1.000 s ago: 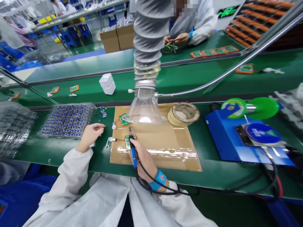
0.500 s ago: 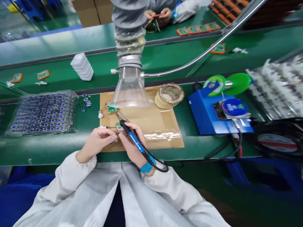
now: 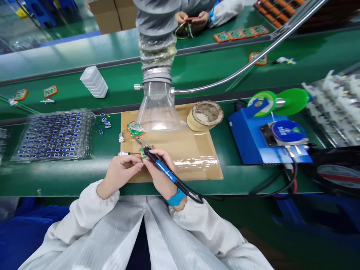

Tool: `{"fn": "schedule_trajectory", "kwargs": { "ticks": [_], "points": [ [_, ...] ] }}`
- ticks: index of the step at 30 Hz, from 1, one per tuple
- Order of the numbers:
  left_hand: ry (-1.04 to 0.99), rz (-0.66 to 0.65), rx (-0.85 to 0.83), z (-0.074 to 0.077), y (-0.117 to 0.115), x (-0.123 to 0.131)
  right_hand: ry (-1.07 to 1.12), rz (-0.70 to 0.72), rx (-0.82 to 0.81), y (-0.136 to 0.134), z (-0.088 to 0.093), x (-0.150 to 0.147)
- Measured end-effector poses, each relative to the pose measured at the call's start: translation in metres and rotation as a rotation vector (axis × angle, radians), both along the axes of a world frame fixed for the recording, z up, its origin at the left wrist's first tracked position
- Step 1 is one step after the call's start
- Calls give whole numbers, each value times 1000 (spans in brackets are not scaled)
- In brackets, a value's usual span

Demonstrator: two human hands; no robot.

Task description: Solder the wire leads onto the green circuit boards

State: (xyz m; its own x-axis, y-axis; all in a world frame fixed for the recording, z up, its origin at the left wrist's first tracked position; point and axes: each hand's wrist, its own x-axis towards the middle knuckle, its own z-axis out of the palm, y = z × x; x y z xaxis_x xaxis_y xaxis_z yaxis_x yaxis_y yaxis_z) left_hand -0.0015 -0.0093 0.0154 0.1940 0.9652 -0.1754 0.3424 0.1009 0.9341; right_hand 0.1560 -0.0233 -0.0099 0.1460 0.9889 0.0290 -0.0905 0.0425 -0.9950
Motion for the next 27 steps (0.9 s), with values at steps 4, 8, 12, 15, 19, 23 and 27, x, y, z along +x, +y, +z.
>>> {"fn": "schedule_trajectory", "kwargs": {
  "ticks": [4, 8, 12, 15, 19, 23, 27],
  "points": [
    [116, -25, 149, -5, 7, -6, -29, -17, -1, 0, -8, 1],
    [326, -56, 266, -17, 22, -17, -187, -118, 58, -4, -18, 16],
    [465, -111, 233, -27, 34, -22, -348, -157, 120, -12, -30, 36],
    [510, -135, 221, -28, 37, -21, -379, -155, 147, -18, -37, 43],
    [542, -148, 201, -26, 39, -19, -432, -100, 181, -22, -39, 42],
    [541, -157, 190, -25, 39, -19, -475, -73, 230, -21, -34, 39],
    [529, -166, 190, -25, 41, -19, -502, -69, 262, -17, -28, 37]
  ]
}}
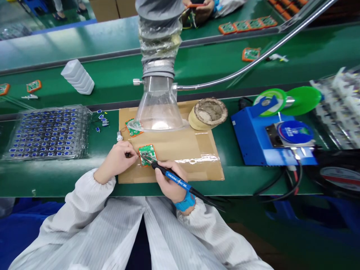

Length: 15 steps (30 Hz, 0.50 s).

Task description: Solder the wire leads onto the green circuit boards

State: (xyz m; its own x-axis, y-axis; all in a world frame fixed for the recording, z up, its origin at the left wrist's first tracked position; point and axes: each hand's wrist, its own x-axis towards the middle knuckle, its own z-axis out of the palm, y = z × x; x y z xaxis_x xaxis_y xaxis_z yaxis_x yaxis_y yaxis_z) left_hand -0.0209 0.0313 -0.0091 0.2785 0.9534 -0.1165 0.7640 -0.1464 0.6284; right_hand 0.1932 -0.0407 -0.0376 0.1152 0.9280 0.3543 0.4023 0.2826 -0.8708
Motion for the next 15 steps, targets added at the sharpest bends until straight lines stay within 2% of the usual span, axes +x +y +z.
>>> {"fn": "schedule_trajectory", "kwargs": {
  "ticks": [7, 15],
  "points": [
    [10, -15, -32, 3, 3, -1, -14, 36, 6, -1, 6, -1],
    [1, -53, -31, 3, 6, -3, -3, 59, 51, 0, 4, 0]
  ]
}}
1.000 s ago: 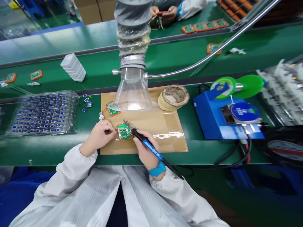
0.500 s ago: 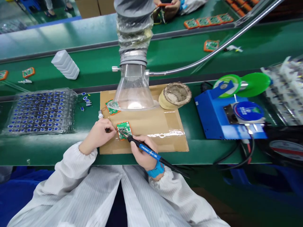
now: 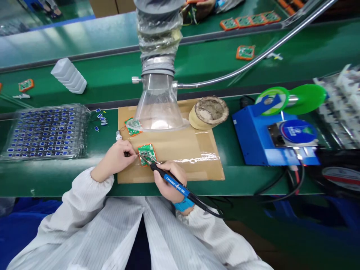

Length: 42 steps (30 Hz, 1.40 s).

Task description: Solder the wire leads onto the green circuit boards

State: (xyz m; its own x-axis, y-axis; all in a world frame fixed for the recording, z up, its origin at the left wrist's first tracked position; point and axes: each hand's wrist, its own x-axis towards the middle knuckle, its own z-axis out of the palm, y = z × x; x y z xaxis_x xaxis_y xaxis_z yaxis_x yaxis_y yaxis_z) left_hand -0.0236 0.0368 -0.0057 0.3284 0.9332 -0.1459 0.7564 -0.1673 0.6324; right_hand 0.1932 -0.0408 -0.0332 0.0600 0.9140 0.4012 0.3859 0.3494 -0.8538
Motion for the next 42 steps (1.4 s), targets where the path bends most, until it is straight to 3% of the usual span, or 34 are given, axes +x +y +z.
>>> {"fn": "schedule_trajectory", "kwargs": {
  "ticks": [8, 25, 28, 31, 35, 38, 42],
  "points": [
    [-39, -7, 21, -3, 0, -2, 3, 53, 5, 0, -2, 0],
    [-43, -1, 25, 0, 0, 0, 2, 29, 20, -1, -4, -1],
    [-30, 15, 8, 1, 0, 0, 72, -70, -8, -3, -10, 5],
    [-26, 29, -5, 2, 0, 0, 172, -261, -16, 2, -15, 20],
    [-14, 21, -3, -1, 0, -1, 207, -517, 126, 26, -11, 49],
    [10, -19, 17, -1, -1, -1, 208, -547, 186, 47, -3, 66],
    [50, -93, 67, 6, -6, -2, 103, -535, 37, 63, 1, 73]
  ]
}}
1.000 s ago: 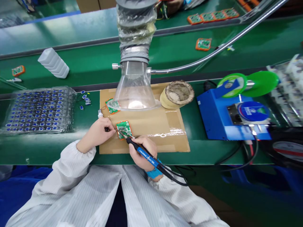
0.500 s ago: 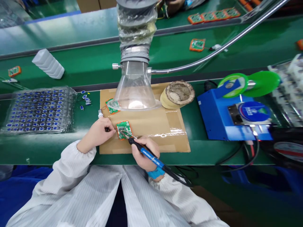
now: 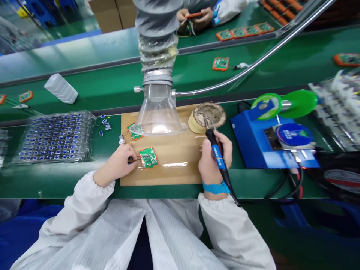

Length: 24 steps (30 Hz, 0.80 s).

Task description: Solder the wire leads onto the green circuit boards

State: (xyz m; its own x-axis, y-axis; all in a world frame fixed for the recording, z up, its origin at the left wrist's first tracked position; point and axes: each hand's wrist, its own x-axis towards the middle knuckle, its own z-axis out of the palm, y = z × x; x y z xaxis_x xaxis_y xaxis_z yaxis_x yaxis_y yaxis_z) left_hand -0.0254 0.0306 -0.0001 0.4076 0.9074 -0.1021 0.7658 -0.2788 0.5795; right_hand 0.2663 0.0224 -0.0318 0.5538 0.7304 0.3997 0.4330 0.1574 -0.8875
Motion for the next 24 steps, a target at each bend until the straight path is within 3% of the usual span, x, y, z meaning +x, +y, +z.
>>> {"fn": "schedule_trajectory", "kwargs": {
  "ticks": [3, 8, 10, 13, 17, 19, 22, 24],
  "points": [
    [-95, 14, -64, 9, -2, -8, 41, 9, -19, -4, -3, -4],
    [-521, 75, -775, 30, 19, -41, 122, 67, 9, -29, -11, -17],
    [-627, 135, -883, 39, 40, -56, 138, 105, 6, -37, -12, -22],
    [-643, 247, -688, 52, 83, -73, 173, 142, 9, -42, -13, -26],
    [-321, 551, 117, 54, 128, -75, 214, 134, 28, -40, -12, -27],
    [-77, 564, 350, 45, 129, -63, 208, 118, 26, -39, -12, -27],
    [205, 337, 241, 23, 106, -38, 179, 111, 8, -38, -12, -27],
    [326, 259, 160, 12, 86, -23, 159, 122, -1, -38, -12, -27]
  ]
}}
